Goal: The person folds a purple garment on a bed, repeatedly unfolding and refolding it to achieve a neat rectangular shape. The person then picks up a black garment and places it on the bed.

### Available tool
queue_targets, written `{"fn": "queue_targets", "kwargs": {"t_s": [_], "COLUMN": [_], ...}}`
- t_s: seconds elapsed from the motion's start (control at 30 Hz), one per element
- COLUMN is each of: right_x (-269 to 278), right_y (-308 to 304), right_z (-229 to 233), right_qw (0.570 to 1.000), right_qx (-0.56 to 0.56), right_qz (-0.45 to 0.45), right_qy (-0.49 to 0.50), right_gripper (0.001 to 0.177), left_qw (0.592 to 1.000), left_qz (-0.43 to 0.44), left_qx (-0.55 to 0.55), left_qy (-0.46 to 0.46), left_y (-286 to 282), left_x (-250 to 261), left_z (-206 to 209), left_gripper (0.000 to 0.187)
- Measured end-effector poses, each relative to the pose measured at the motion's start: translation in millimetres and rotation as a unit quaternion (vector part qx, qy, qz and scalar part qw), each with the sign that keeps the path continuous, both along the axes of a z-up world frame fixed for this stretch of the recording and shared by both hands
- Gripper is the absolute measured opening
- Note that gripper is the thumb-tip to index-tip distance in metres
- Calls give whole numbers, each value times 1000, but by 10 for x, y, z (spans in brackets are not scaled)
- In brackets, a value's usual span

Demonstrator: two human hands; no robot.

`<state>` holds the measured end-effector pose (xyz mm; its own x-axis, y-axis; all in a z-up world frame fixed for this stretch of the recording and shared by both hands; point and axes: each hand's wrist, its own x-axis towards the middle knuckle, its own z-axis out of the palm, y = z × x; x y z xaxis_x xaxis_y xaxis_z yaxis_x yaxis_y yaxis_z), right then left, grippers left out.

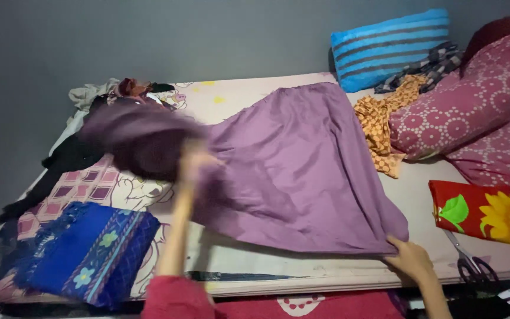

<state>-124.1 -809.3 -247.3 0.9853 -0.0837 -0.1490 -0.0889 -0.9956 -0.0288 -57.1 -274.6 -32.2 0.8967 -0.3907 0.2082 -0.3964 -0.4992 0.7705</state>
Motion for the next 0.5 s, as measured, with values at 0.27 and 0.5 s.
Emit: {"fn": "queue_targets", "kwargs": {"t_s": [0.27, 0.5], "right_x": [-36, -145], "right_y": [-25, 13], "right_z": [-84, -30], "right_qw": [998, 997], "right_qx": [38, 53], "right_qz": [-20, -43], "right_qy": [-47, -44], "right_gripper": [66, 64], "left_qw": [886, 882], "left_qz": [-264, -343], "left_qx": [375, 307], "left_qy": [61, 99], "left_y": [-578, 44], "left_x": [165, -13], "left_z": [-2087, -1430], "left_gripper": [47, 75]}}
